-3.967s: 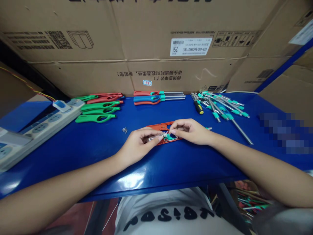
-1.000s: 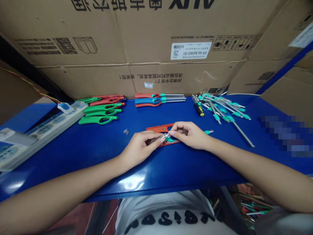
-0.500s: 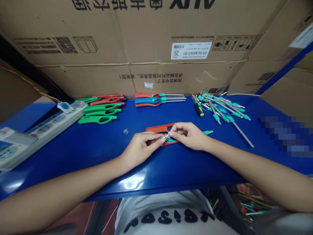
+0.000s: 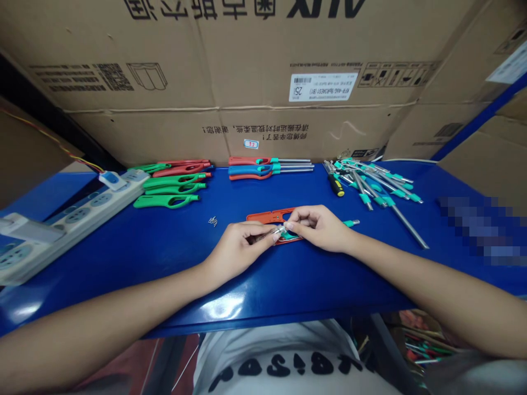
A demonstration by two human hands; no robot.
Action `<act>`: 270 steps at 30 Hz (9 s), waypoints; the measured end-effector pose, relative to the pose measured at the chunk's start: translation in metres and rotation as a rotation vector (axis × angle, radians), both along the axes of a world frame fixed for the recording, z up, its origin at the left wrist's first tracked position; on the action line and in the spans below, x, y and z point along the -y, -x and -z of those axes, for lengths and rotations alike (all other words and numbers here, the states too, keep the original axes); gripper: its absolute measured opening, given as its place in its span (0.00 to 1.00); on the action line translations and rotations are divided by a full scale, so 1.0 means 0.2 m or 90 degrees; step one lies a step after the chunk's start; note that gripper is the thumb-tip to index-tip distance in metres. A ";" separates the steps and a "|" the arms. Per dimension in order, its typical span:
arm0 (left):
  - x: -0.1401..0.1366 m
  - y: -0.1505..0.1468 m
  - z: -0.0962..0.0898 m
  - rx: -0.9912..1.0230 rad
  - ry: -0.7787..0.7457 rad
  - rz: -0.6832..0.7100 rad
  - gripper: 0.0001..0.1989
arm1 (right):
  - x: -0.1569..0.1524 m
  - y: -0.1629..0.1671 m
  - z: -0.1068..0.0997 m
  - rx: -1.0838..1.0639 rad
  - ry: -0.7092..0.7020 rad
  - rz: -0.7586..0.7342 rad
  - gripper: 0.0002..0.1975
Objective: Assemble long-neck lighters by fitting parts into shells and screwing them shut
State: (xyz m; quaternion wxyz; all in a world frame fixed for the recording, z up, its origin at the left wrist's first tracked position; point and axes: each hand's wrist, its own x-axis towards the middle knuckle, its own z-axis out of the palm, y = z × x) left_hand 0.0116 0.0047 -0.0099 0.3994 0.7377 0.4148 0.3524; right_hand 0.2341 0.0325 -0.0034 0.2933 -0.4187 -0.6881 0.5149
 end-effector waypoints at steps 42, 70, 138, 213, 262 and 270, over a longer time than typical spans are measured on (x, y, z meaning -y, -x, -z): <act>-0.03 -0.01 -0.02 0.047 0.052 0.000 0.14 | -0.01 0.01 -0.01 -0.060 0.005 0.016 0.22; -0.01 0.09 -0.13 -0.237 -0.156 0.069 0.06 | -0.05 -0.03 -0.03 -0.084 -0.003 0.029 0.15; 0.03 0.09 -0.07 -0.271 -0.326 0.171 0.16 | -0.04 -0.16 -0.08 0.327 -0.433 -0.238 0.04; 0.02 0.10 -0.06 -0.345 -0.316 0.227 0.24 | -0.08 -0.19 -0.13 0.281 -0.346 -0.234 0.06; 0.01 0.09 -0.06 -0.291 -0.281 0.220 0.16 | -0.01 -0.12 -0.10 0.248 -0.442 -0.267 0.07; 0.01 0.09 -0.06 -0.301 -0.286 0.219 0.18 | 0.02 -0.13 -0.11 0.281 -0.463 -0.250 0.08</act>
